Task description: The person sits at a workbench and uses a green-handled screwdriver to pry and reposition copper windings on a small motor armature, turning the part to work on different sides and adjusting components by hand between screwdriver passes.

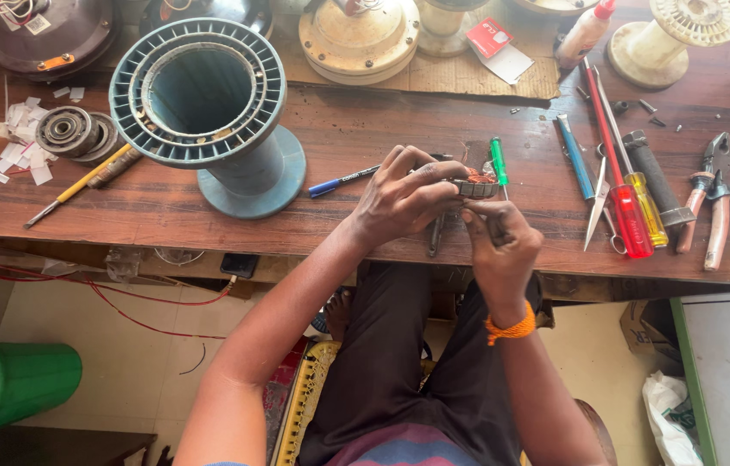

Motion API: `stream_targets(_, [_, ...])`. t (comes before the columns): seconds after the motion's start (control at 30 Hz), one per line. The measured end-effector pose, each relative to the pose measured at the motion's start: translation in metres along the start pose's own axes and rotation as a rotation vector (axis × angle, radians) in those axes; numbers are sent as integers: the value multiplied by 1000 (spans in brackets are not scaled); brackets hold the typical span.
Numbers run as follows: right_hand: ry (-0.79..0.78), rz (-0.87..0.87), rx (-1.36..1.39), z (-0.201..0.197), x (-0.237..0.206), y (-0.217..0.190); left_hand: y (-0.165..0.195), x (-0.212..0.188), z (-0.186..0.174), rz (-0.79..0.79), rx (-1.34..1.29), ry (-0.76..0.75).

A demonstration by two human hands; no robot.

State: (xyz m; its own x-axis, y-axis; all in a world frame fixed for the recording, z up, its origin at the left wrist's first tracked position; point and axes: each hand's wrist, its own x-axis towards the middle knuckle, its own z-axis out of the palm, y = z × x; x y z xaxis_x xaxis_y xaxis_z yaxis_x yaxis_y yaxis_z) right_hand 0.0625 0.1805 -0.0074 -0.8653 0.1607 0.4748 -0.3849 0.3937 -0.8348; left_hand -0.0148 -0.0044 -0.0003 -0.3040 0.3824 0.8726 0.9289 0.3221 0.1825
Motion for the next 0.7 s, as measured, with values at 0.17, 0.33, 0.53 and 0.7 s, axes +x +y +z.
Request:
stream_targets(0.17, [67,-5,82,9,-15,19,7,-1,-4,202,291,-13])
stream_targets(0.33, [34,37,191,6,-26,17,8,-2,-6,236,339,-19])
stream_targets(0.53, [-117,22,18,-24,-3,-5,5,-4,-1,127,123,69])
stream_targets(0.7, [-173,11,-155,-32,27,-37,5,-7,-1,76,96,69])
